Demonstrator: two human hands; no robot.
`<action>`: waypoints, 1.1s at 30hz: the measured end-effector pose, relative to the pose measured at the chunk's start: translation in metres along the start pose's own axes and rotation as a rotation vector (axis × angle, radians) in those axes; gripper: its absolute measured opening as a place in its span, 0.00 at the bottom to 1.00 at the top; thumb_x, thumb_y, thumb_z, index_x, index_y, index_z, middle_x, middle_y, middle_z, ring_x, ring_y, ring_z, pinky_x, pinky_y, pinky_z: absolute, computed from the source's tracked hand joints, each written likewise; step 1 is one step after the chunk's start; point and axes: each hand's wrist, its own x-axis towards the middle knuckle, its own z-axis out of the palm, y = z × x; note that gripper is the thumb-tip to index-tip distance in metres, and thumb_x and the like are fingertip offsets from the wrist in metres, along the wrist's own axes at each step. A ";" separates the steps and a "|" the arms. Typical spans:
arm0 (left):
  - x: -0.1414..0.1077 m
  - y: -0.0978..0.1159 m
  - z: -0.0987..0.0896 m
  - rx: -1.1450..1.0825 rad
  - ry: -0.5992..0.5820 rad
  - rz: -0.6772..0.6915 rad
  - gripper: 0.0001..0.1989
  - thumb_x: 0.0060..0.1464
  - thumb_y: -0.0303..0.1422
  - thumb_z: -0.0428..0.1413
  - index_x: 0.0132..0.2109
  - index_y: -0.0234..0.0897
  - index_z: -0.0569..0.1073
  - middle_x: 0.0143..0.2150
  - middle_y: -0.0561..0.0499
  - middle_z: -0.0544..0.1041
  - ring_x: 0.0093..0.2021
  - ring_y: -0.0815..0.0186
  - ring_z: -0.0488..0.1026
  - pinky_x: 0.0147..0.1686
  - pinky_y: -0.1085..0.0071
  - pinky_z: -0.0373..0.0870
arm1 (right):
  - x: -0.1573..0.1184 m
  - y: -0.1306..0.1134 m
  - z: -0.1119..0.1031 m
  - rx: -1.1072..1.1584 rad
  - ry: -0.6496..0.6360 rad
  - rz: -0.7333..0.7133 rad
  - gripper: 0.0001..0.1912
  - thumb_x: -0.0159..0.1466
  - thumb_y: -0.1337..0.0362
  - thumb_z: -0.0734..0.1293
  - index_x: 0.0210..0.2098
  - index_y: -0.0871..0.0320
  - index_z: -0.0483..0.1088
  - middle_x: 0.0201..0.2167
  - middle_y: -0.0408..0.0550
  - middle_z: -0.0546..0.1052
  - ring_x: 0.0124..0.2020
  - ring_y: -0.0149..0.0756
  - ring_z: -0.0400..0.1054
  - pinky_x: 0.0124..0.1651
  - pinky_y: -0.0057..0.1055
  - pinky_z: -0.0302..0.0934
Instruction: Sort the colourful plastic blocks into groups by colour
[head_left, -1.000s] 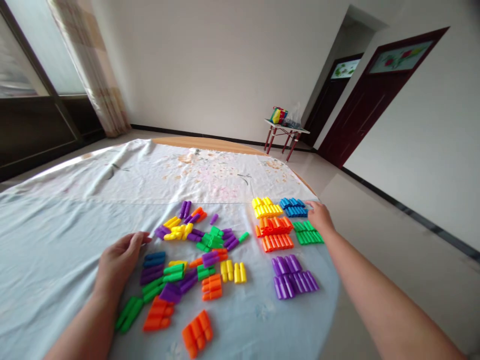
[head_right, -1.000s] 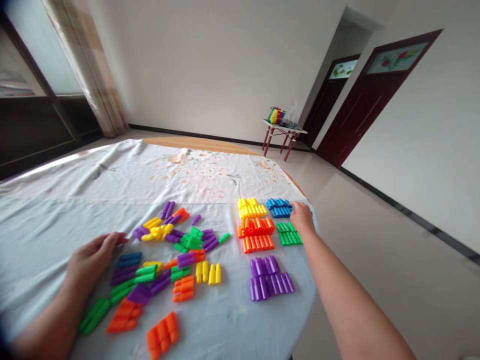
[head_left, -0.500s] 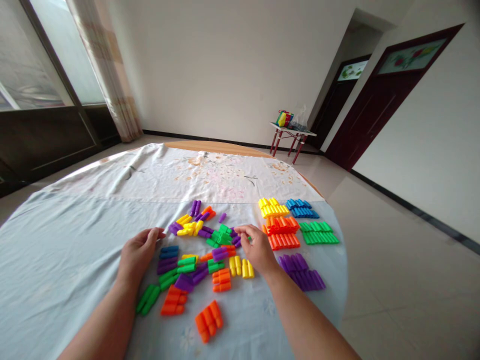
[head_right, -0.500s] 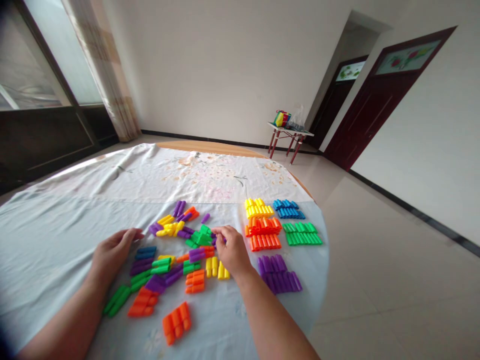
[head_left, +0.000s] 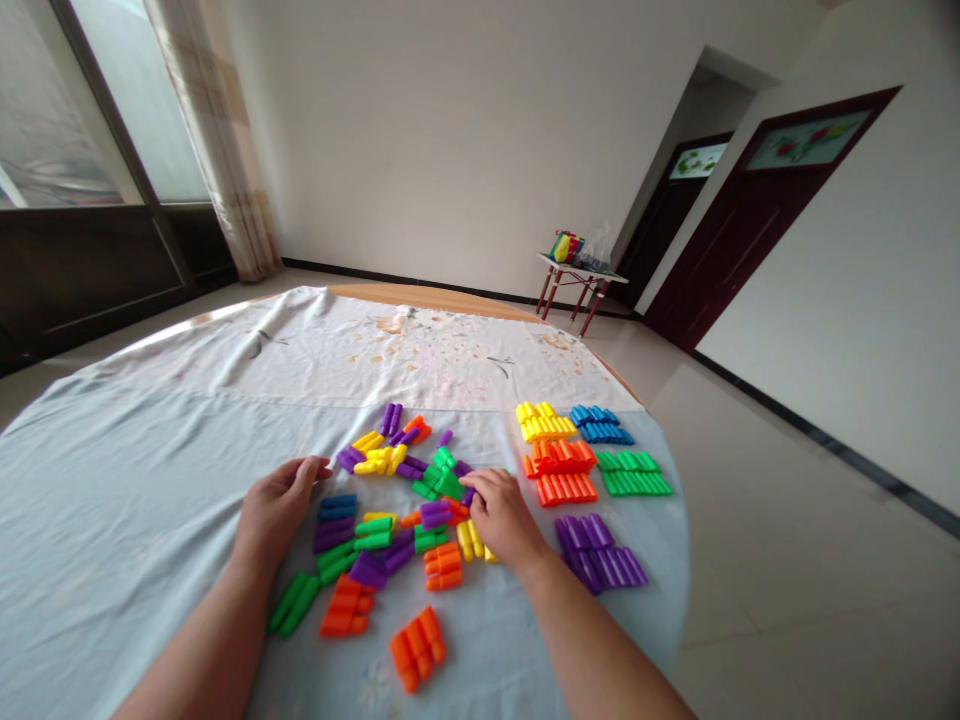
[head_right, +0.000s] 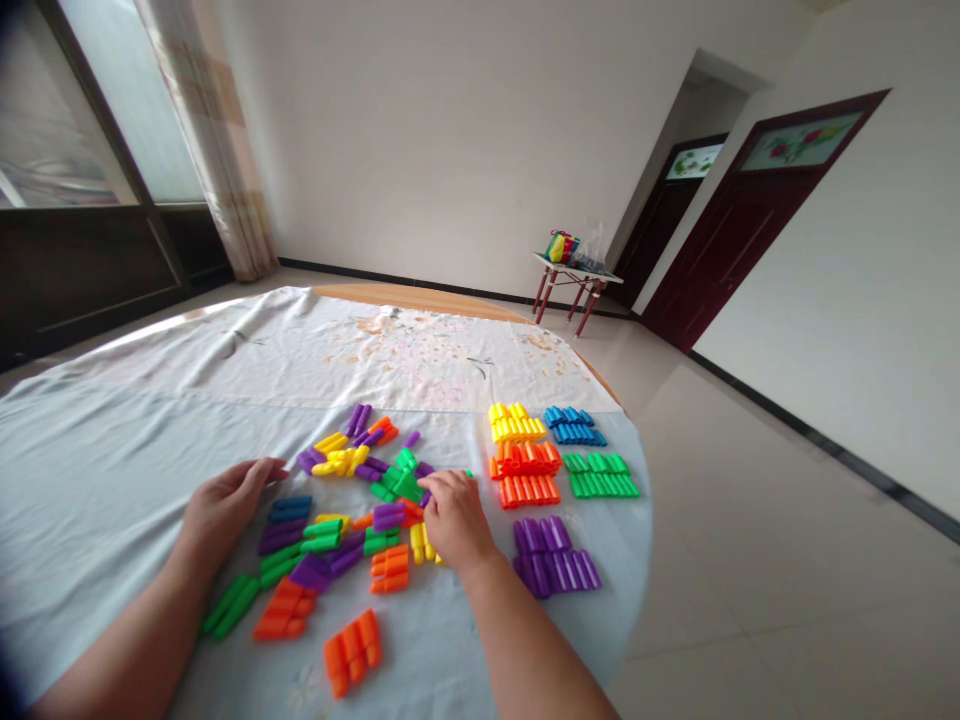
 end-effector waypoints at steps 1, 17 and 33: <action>0.000 0.000 0.000 0.000 -0.004 -0.003 0.21 0.47 0.49 0.49 0.37 0.38 0.76 0.32 0.51 0.80 0.35 0.61 0.75 0.35 0.71 0.68 | 0.001 0.000 -0.002 0.006 -0.010 0.001 0.22 0.55 0.79 0.58 0.44 0.56 0.72 0.42 0.50 0.76 0.47 0.41 0.66 0.52 0.42 0.60; -0.002 0.013 -0.004 0.085 -0.008 -0.072 0.20 0.45 0.47 0.49 0.36 0.39 0.76 0.35 0.50 0.79 0.42 0.56 0.73 0.45 0.64 0.65 | -0.009 -0.010 -0.045 -0.043 -0.005 0.133 0.12 0.60 0.69 0.65 0.44 0.58 0.71 0.36 0.47 0.75 0.40 0.36 0.68 0.46 0.31 0.62; -0.009 0.015 -0.004 0.094 0.021 -0.053 0.20 0.46 0.46 0.49 0.38 0.38 0.77 0.36 0.50 0.80 0.40 0.60 0.73 0.44 0.67 0.67 | -0.070 -0.038 -0.051 -0.027 -0.175 0.168 0.11 0.61 0.60 0.66 0.42 0.55 0.72 0.33 0.46 0.74 0.39 0.36 0.68 0.44 0.31 0.62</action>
